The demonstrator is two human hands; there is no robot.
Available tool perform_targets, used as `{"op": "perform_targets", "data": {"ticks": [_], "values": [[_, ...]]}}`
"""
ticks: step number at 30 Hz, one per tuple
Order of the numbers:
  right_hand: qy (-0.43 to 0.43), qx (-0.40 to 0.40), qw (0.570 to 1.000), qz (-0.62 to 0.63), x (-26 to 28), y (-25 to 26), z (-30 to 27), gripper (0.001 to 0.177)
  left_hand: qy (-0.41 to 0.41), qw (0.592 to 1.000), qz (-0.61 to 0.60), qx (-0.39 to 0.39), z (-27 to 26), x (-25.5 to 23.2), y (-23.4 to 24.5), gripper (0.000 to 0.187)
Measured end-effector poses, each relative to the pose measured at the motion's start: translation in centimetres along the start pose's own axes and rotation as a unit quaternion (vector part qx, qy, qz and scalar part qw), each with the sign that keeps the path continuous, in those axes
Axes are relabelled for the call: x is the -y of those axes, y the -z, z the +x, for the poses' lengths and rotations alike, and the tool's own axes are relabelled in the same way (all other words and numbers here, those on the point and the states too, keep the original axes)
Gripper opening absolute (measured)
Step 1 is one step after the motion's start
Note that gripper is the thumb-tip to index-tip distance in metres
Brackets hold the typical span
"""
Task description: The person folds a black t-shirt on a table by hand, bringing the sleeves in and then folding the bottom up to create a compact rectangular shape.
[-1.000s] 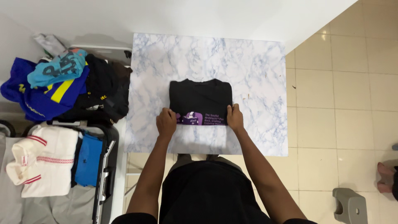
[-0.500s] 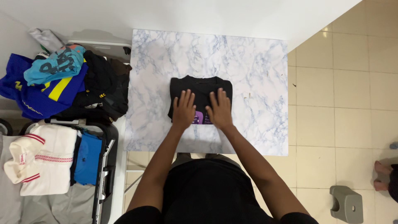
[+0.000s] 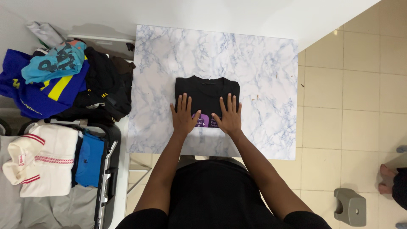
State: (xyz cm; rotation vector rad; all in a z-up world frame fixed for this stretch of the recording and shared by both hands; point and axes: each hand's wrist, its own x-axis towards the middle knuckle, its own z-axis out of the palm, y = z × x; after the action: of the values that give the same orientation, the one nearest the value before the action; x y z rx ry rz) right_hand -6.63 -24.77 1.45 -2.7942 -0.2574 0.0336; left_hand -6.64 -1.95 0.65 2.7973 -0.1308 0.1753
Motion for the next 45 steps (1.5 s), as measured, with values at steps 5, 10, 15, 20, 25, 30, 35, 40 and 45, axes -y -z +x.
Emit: {"op": "perform_targets", "data": {"ticks": [5,10,15,20,25,30,35,40,45], "values": [[0.008,-0.003,1.0,-0.001,-0.4,-0.7,0.0,0.085,-0.001,1.0,-0.004,-0.002,-0.2,0.1,-0.7,0.077],[0.011,-0.008,0.999,-0.029,-0.6,-1.2,0.8,0.086,-0.017,1.0,-0.01,-0.019,0.7,0.4,-0.9,0.079],[0.007,0.016,0.999,-0.027,-0.6,-1.0,0.2,0.087,-0.014,1.0,-0.019,-0.013,-0.1,0.3,-1.0,0.079],[0.003,0.02,0.999,-0.027,-0.4,-0.8,0.5,0.087,-0.012,1.0,-0.021,-0.001,0.0,0.4,-0.9,0.079],[-0.001,0.017,1.0,-0.021,-0.5,-0.9,0.2,0.087,-0.022,0.999,-0.027,-0.008,-0.2,0.4,-0.9,0.079],[0.006,0.018,0.999,-0.035,-0.7,-1.2,0.2,0.087,-0.049,0.998,-0.033,0.01,-0.3,0.3,0.7,0.106],[0.012,0.009,1.0,-0.026,-0.8,-1.4,0.2,0.087,-0.131,0.989,-0.01,0.064,-0.5,0.5,2.3,0.139],[0.015,0.01,1.0,-0.023,-0.9,-1.3,0.2,0.087,-0.127,0.988,0.001,0.083,-0.3,0.6,1.9,0.141],[0.006,0.025,0.999,-0.037,-0.8,-1.3,0.5,0.087,-0.118,0.989,0.01,0.091,-0.5,0.7,1.7,0.142]]}}
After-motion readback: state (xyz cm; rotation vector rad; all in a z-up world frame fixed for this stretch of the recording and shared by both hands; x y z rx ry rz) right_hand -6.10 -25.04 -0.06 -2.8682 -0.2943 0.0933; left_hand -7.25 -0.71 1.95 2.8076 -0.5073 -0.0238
